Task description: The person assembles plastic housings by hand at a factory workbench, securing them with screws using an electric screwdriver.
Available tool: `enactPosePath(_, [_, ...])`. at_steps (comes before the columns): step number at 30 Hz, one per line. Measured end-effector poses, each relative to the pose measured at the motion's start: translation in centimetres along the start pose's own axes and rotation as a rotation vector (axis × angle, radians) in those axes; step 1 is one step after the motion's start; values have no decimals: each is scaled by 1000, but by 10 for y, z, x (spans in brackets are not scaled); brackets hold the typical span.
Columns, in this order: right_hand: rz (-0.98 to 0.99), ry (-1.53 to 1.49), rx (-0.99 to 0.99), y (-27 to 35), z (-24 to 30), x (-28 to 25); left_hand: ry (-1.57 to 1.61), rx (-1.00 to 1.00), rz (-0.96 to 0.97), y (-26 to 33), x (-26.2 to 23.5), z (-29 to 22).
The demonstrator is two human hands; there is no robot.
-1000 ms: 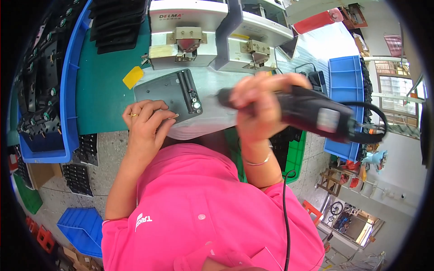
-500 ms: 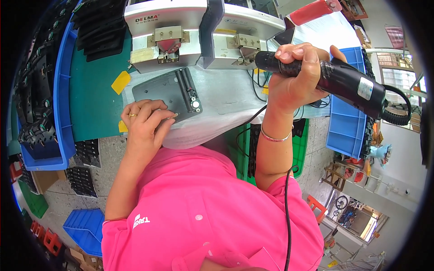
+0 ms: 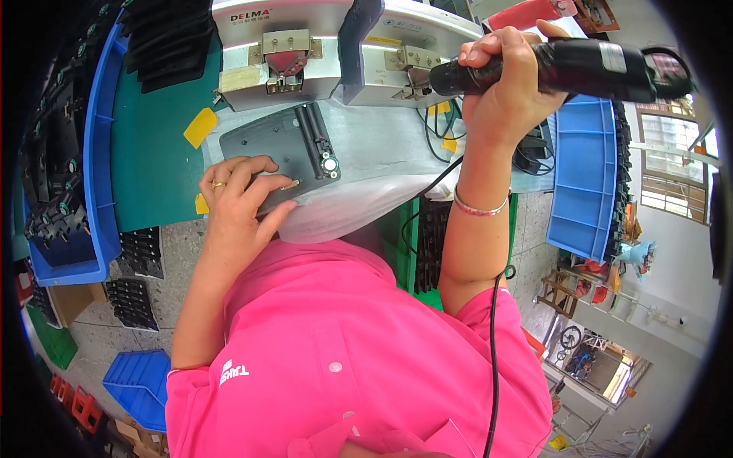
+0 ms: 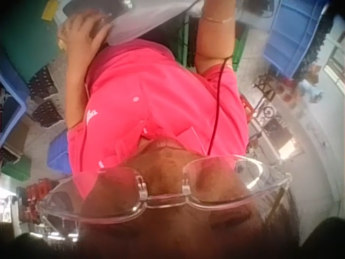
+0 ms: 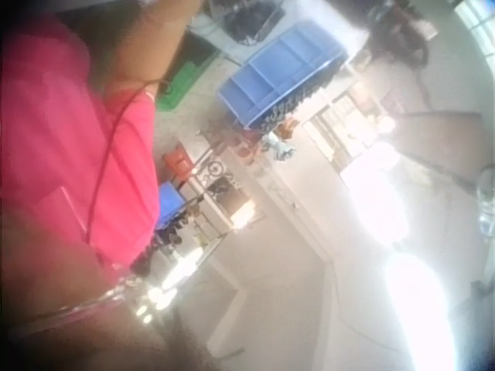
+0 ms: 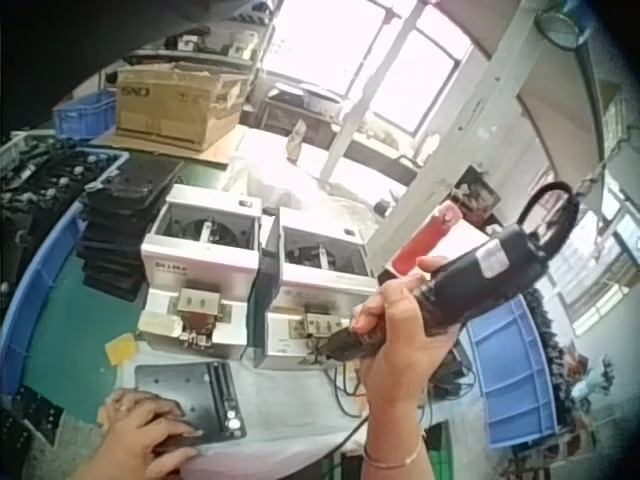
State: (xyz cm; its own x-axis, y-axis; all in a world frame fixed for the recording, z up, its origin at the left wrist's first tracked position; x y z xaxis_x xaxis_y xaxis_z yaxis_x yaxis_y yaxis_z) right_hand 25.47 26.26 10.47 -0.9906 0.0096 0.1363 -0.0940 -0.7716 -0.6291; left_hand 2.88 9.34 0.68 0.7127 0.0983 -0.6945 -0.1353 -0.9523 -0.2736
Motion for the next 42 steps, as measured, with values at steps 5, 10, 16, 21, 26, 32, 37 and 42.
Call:
enactPosePath(5, [-16, -109, 89, 3, 1, -3, -12, -46, -43, 7, -1, 4])
enactPosePath(10, [62, -255, 146, 34, 21, 11, 21, -31, -77, 9, 3, 13])
enactPosePath(16, [285, -439, 238, 97, 23, 70, 63, -33, -101, 9, 6, 16])
enactPosePath(21, [385, -300, 206, 118, 12, 83, 70, -31, -99, 12, 6, 17])
enactPosePath(26, [392, -287, 202, 123, 11, 86, 83, -34, -101, 14, 7, 17])
enactPosePath(32, [444, -234, 175, 125, 9, 87, 91, -36, -98, 15, 7, 17])
enactPosePath(37, [432, -135, 99, 130, 5, 96, 98, -44, -98, 13, 7, 19])
enactPosePath(42, [478, -66, 78, 130, 8, 98, 41, -49, -99, 6, -10, 18])
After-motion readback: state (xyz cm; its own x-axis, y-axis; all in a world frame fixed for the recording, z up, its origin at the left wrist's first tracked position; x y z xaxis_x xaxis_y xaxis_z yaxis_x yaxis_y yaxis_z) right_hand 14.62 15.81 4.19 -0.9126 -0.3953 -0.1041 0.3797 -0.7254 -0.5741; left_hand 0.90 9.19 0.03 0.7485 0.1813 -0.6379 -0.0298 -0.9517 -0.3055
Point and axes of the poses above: each hand's wrist, its own y-axis away from the middle knuckle, its own x-axis out of the palm, z = x × y, the point moved 1 cm from there along -y, towards the middle knuckle, and after that the axes turned 6 degrees about y, right-handed, at the moved point
